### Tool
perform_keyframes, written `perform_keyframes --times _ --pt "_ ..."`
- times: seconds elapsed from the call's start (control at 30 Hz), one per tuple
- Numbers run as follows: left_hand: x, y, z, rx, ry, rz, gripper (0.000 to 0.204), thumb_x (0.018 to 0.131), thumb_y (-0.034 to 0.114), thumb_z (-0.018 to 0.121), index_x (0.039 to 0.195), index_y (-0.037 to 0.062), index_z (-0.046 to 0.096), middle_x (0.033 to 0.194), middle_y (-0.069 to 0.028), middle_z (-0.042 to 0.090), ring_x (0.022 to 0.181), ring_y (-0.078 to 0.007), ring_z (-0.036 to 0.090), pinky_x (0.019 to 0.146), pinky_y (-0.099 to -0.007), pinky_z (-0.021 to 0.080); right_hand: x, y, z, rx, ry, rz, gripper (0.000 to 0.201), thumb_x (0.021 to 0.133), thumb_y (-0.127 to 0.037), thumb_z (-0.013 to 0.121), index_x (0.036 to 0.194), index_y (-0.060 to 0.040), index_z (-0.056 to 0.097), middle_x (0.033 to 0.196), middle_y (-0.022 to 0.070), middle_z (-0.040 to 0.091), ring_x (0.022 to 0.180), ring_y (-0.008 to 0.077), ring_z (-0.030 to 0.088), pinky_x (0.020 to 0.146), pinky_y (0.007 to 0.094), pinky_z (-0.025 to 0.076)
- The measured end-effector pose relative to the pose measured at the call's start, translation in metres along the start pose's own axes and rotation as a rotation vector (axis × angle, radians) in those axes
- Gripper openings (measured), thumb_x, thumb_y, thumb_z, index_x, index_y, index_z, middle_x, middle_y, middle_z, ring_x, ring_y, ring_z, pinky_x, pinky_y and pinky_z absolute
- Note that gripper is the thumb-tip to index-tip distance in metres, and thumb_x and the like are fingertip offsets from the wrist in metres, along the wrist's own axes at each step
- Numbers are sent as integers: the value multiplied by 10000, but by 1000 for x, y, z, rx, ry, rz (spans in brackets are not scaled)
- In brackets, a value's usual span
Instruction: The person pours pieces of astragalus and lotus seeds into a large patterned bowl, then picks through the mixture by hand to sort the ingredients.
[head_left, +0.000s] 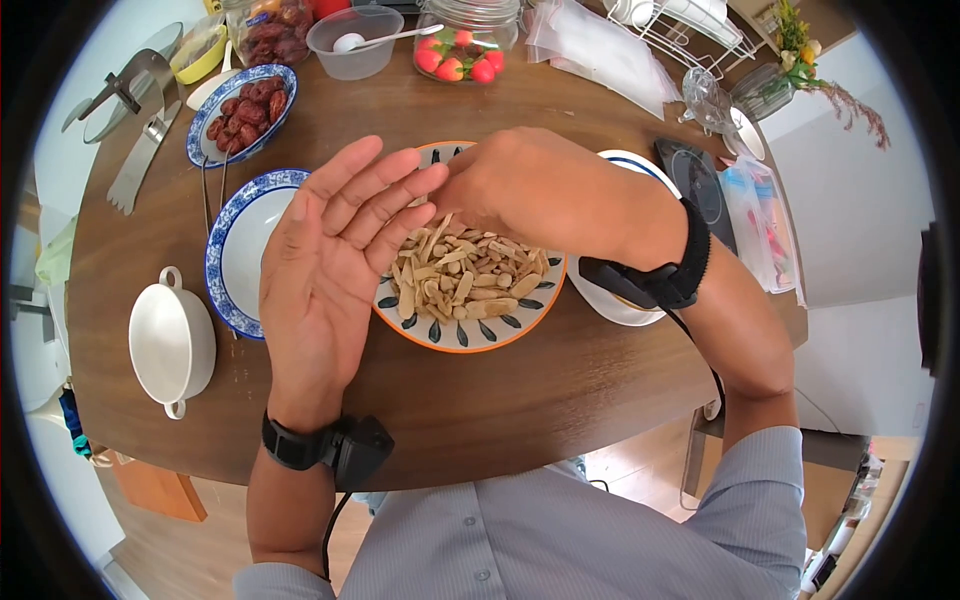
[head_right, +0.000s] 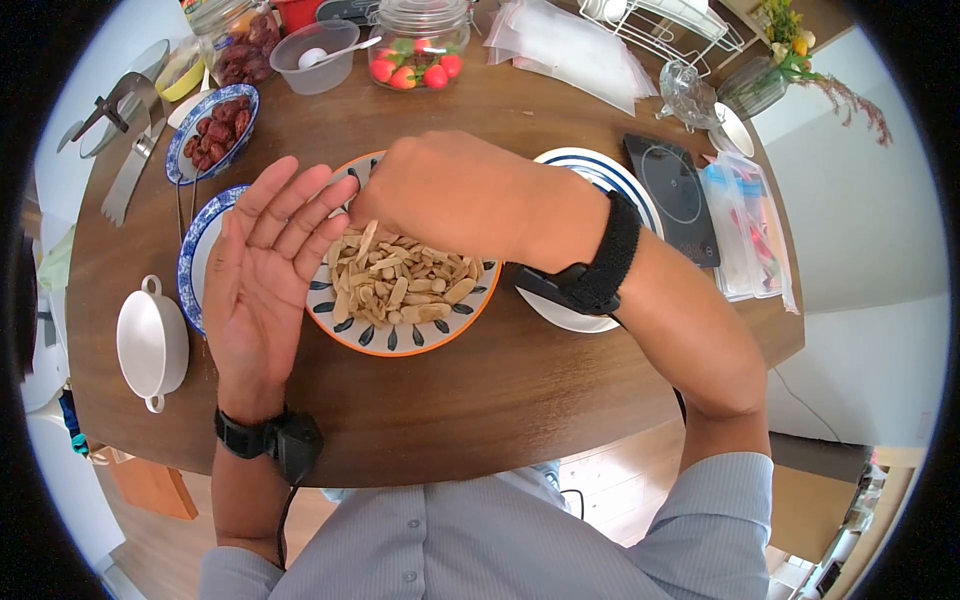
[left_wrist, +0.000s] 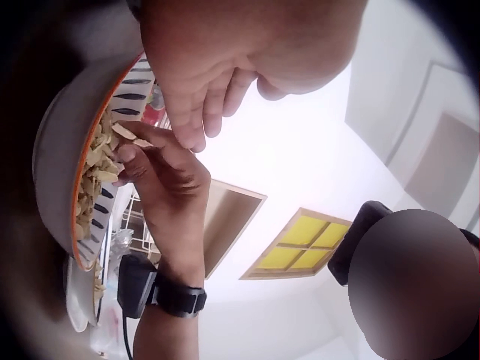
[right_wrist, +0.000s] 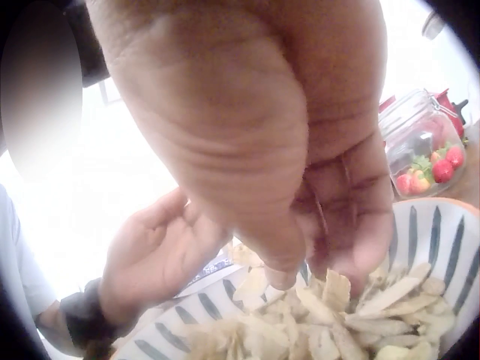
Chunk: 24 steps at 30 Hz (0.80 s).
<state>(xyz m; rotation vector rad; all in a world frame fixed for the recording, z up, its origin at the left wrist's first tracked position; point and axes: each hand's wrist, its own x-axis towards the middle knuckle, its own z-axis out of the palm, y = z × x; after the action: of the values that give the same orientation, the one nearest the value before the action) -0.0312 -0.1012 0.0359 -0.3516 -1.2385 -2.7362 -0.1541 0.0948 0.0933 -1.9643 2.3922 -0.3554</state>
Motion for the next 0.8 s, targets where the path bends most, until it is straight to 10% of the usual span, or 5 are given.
perform_keyframes --times 0.5,0.8 --pt "-3 -6 17 -12 38 -119 609 1138 363 311 1532 -102 330 1561 -261 423 1492 -372 383 1260 -491 289 5 -11 -31 229 148 36 181 848 -116 735 1004 -25 746 857 187 697 840 401 660 761 454 529" --pt "-2 -4 6 -310 -31 -207 557 1139 293 343 1491 -139 369 1536 -275 445 1456 -396 436 1226 -447 390 7 -21 -37 98 357 84 260 810 -76 806 1056 -56 721 891 84 693 750 251 664 626 357 529"
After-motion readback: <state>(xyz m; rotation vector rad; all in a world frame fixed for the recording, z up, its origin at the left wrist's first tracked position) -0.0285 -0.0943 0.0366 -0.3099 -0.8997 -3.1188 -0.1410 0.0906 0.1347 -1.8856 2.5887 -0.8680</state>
